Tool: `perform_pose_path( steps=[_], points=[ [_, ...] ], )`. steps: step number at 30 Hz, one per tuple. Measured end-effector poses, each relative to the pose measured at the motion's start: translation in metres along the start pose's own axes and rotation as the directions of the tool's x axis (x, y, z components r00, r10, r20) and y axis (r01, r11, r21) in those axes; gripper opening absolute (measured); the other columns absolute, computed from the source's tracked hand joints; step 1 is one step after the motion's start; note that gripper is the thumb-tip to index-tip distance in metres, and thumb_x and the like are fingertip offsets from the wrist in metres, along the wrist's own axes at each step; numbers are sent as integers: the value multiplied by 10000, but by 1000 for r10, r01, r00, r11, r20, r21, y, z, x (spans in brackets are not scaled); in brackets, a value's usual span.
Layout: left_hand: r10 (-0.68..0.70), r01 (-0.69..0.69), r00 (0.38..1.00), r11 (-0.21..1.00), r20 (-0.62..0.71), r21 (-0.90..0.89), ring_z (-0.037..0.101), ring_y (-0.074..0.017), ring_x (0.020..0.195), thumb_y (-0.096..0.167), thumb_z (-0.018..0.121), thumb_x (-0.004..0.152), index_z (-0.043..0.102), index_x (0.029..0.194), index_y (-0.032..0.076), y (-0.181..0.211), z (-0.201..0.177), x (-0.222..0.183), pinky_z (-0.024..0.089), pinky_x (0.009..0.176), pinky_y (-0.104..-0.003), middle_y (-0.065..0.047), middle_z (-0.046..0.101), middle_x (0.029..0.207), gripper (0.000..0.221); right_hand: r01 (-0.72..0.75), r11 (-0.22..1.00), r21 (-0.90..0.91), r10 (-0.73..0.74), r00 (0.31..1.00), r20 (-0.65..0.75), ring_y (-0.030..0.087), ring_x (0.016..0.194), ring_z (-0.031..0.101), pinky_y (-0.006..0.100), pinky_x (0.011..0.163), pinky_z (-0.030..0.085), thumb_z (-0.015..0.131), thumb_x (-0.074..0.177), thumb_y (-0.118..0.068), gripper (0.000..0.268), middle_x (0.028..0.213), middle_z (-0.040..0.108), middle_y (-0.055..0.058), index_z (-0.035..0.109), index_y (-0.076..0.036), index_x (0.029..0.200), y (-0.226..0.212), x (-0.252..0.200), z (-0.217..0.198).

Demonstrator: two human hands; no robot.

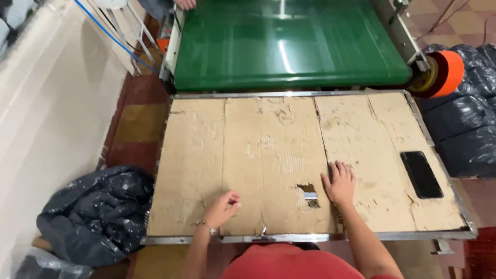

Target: Folding plastic bags and placing them in a basket

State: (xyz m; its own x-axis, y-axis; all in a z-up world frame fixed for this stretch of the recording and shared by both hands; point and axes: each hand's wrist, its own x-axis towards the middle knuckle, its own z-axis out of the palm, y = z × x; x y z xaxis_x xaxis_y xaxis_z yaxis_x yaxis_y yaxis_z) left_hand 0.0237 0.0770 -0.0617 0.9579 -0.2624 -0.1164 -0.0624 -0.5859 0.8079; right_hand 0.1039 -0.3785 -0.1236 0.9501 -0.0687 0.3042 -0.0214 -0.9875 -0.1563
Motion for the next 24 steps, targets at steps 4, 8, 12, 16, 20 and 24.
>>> perform_pose_path(
  steps=[4,8,12,16,20,24],
  points=[
    [52,-33,981,994,-184,104,725,-301,1047,317,707,918,689,1084,152,-26,4,74,571,921,-448,-92,770,1015,235,-41,997,-69,44,998,44,219,1521,410,479,1242,314,466,982,-646,623,1554,511,3,524,-289,1490,6,-1,13],
    [142,27,859,947,-492,320,674,-254,884,410,695,909,668,918,210,-58,19,123,549,855,-393,-25,664,790,202,-50,994,-101,54,998,32,188,1526,412,456,1250,326,442,974,-681,631,1558,508,-34,511,-329,1493,10,1,22],
    [202,26,827,919,-525,395,639,-286,868,377,689,903,673,853,199,-65,38,128,525,848,-428,-45,644,776,186,-67,991,-119,71,997,29,178,1535,409,441,1260,324,425,987,-676,622,1561,516,-40,513,-330,1495,5,3,12],
    [228,-54,823,943,-521,328,570,-254,764,240,719,887,639,748,189,-59,28,119,457,751,-390,1,660,749,169,-39,998,45,39,999,1,266,1502,420,470,1232,286,445,942,-609,652,1573,514,43,555,-223,1456,1,0,12],
    [217,-26,799,944,-561,329,550,-277,767,310,731,868,619,714,213,-52,24,119,446,686,-428,5,629,707,214,-83,996,9,82,991,103,229,1547,342,458,1271,233,358,947,-664,715,1615,447,16,489,-238,1505,1,5,9],
    [284,-97,771,937,-571,334,532,-291,696,289,738,863,604,699,198,-57,25,123,426,671,-433,-8,611,672,231,-41,999,23,41,999,-6,248,1518,405,467,1249,277,452,924,-607,651,1574,511,32,554,-232,1447,2,6,10]
  ],
)
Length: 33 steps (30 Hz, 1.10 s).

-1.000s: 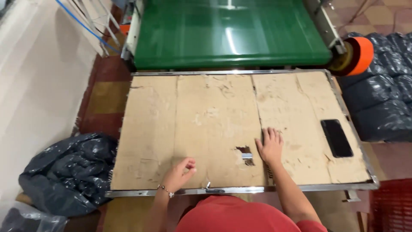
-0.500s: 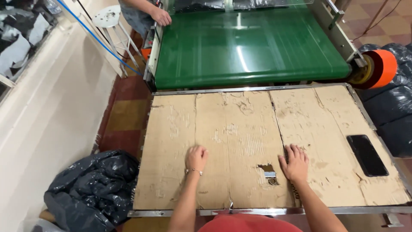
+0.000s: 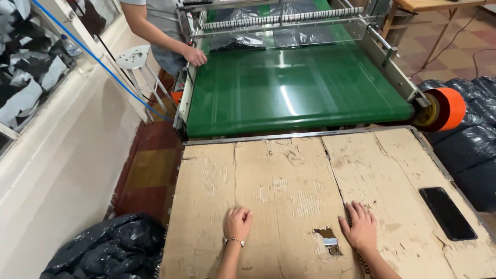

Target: Folding plastic bags and placing them in a basket

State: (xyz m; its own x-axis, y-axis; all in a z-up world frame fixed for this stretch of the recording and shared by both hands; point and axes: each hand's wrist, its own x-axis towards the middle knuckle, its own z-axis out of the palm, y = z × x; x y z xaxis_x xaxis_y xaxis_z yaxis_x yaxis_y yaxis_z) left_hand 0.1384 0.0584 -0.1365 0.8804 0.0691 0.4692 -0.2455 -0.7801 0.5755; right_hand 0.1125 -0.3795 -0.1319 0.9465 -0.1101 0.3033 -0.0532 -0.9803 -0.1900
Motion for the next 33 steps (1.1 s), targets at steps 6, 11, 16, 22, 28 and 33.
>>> perform_pose_path(
  steps=[6,11,16,22,28,33],
  points=[
    [-78,78,997,997,26,-6,545,-258,741,282,732,856,595,682,185,9,-11,0,443,664,-407,22,639,695,241,-32,999,18,32,998,48,266,1517,393,482,1244,273,447,923,-618,667,1577,504,35,545,-234,1460,-1,-1,-1],
    [-76,76,997,997,31,4,557,-268,756,311,739,862,625,693,192,9,-11,-1,451,700,-407,16,664,710,236,-41,998,51,37,996,78,258,1523,381,484,1237,270,401,939,-626,682,1575,501,45,538,-220,1469,-3,-1,-5],
    [-62,63,998,998,30,-6,560,-266,740,306,731,862,621,697,192,8,-11,1,449,698,-404,17,667,710,229,-33,999,17,32,998,48,245,1508,399,468,1232,275,424,929,-618,669,1574,507,25,544,-236,1465,-1,0,1],
    [-57,57,998,998,17,-2,551,-279,741,308,726,877,617,702,184,7,-9,-2,448,688,-418,6,644,697,240,1,1000,27,0,1000,-1,268,1483,428,478,1202,299,469,927,-585,646,1556,529,40,558,-226,1456,2,-3,3],
    [-92,90,995,996,50,24,559,-291,767,299,715,878,623,701,178,7,-7,0,453,715,-423,-13,667,720,234,-57,997,55,52,995,83,319,1423,445,514,1124,343,459,916,-602,657,1525,534,37,563,-216,1437,-4,2,-8],
    [-404,412,894,911,195,-1,712,-372,824,379,683,922,708,888,176,20,1,21,560,719,-495,-114,722,785,207,-92,993,73,85,992,98,237,1151,649,392,998,517,675,906,-547,404,1199,673,-30,709,-288,1215,27,42,22]
  ],
)
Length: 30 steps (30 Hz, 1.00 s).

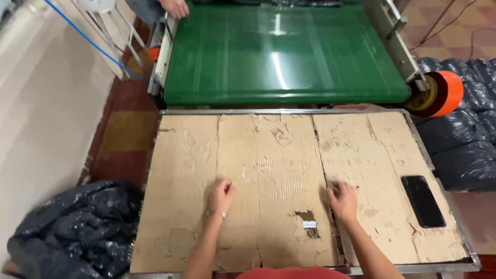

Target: Folding plastic bags and placing them in a basket

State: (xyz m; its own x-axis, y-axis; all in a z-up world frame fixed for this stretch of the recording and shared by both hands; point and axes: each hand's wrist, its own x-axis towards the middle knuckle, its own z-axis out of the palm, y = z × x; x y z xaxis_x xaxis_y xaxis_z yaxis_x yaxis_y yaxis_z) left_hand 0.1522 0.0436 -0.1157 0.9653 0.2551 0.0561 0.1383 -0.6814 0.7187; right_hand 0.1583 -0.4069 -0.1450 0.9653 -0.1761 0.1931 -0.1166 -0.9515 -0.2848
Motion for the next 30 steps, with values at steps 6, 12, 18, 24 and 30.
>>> perform_pose_path(
  steps=[6,12,18,24,30],
  points=[
    [-126,194,972,906,198,-377,748,-279,888,380,716,919,711,1069,224,23,60,108,591,784,-415,-63,775,919,217,-261,450,854,179,963,200,258,948,670,388,849,555,678,982,-119,339,1051,673,155,647,-12,1302,-60,88,-18],
    [-283,366,927,548,244,-752,720,-229,847,325,776,906,612,1132,118,53,90,206,591,783,-381,-86,696,968,348,-401,-163,902,204,880,428,364,1179,667,475,958,591,589,1076,-235,432,1313,625,222,489,-9,1430,-78,174,10],
    [-367,455,857,205,362,-867,658,-341,1219,574,694,968,540,1344,145,44,93,267,451,1082,-521,-146,651,1316,591,-419,-452,787,148,835,529,332,1283,636,479,1044,571,554,1069,-342,411,1339,611,128,534,-74,1380,-77,249,41],
    [-225,381,890,-115,397,-918,350,-335,1522,680,622,987,348,1496,91,25,96,306,254,1245,-534,-155,317,1655,826,-391,-654,647,-13,862,508,412,1438,479,609,1119,485,662,1038,-506,752,1552,396,222,303,-56,1522,-65,316,92],
    [-440,236,830,-281,343,-930,365,-265,1507,676,816,832,443,1482,166,56,57,265,186,1280,-517,-76,416,1598,907,-445,-567,693,275,691,668,244,819,751,282,568,645,756,962,-327,424,1064,571,113,514,-61,1188,-68,293,72]
  ],
)
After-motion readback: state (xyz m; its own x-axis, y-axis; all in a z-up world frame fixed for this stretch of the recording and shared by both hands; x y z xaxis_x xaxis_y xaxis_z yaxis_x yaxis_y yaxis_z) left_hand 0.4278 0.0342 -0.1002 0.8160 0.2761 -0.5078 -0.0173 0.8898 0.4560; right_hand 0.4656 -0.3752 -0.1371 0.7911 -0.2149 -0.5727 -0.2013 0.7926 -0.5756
